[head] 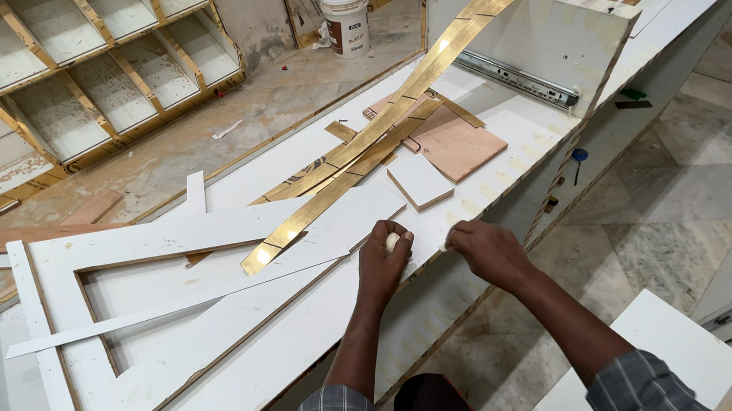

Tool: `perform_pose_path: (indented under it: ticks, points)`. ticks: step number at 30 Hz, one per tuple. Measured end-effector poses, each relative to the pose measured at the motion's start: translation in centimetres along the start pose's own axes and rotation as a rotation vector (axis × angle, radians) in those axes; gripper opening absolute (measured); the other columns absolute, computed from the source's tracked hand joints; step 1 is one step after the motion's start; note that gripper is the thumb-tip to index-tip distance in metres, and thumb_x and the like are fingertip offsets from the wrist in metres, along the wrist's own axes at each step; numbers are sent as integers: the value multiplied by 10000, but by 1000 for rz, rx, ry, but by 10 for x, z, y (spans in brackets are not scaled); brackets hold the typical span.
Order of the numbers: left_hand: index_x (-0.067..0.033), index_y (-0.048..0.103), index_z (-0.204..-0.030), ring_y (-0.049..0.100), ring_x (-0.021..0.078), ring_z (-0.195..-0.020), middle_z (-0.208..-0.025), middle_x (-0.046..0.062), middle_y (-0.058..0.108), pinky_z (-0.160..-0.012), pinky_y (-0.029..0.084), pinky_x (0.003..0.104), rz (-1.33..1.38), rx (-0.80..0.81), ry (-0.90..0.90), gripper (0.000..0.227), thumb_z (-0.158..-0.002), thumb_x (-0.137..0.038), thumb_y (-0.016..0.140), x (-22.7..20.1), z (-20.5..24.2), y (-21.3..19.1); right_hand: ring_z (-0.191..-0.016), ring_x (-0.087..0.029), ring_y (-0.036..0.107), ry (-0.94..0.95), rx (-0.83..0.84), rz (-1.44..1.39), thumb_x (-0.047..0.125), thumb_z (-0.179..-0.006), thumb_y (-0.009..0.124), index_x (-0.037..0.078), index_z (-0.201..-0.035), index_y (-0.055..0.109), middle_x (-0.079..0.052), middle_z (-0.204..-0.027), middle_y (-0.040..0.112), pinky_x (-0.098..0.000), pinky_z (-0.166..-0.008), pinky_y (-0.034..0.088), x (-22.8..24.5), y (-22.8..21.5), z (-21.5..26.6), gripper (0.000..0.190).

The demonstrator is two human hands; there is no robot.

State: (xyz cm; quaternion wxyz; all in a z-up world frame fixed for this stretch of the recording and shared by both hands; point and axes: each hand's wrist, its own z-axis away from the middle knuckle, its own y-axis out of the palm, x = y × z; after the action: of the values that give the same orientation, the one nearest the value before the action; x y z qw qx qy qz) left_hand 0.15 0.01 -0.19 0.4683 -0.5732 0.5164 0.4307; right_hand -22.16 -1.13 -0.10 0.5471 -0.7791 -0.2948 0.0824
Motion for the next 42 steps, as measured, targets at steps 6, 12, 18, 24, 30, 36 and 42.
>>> perform_pose_path:
  ticks: [6, 12, 18, 24, 30, 36, 42]
  points:
    - [-55, 609, -964, 642, 116, -659, -758, 39, 657, -623, 525, 293, 9, 0, -40, 217, -932, -255, 688, 2, 0, 1, -811, -230, 721, -153, -67, 177, 110, -893, 685, 87, -997, 743, -80, -934, 737, -370, -658, 598, -18, 38, 44, 121]
    - [-42, 604, -1062, 618, 148, -796, -939, 82, 644, -735, 523, 307, 71, 4, 52, 214, -868, -131, 620, 21, -5, -5, -963, -366, 683, 51, 1, -38, -53, -772, 633, 26, -1101, 729, -166, -1096, 721, -473, -780, 568, -3, 149, 59, 351]
    - [-34, 599, -1221, 612, 153, -949, -1117, 103, 648, -841, 508, 301, 39, -38, 174, 338, -892, -110, 619, 29, -12, -10, -965, -267, 670, 0, 1065, -538, 205, -900, 784, 72, -999, 759, -99, -998, 724, -412, -841, 518, 52, 190, 81, 168]
    - [-78, 602, -1289, 673, 151, -862, -1142, 106, 656, -718, 565, 294, 236, 105, -43, 388, -1015, -345, 537, 22, -10, -9, -861, -128, 663, 231, 634, -1470, 194, -892, 813, 88, -907, 632, -22, -904, 680, -321, -792, 555, 51, 89, 63, 210]
    - [-86, 655, -1318, 679, 162, -905, -1264, 69, 606, -738, 564, 281, 245, 84, 64, 630, -1045, -583, 381, 14, -5, -14, -815, -207, 691, 439, -50, -2030, 284, -948, 712, 92, -926, 617, -99, -887, 686, -363, -760, 568, 46, 36, 8, 215]
    - [-79, 611, -1380, 665, 150, -1000, -1297, 89, 536, -852, 605, 319, 157, 90, 82, 589, -884, -355, 767, 5, -5, -14, -745, -169, 662, 834, -347, -2028, 132, -897, 736, 54, -981, 607, -47, -837, 649, -341, -683, 566, 50, 66, -22, 173]
    - [-106, 563, -1405, 710, 143, -897, -1252, 81, 562, -845, 611, 297, 262, 121, -53, 771, -703, -98, 882, -3, -3, -14, -658, -92, 581, 1012, -496, -1871, 171, -914, 726, 109, -1005, 555, 23, -760, 605, -286, -626, 511, 60, 82, -35, 204]
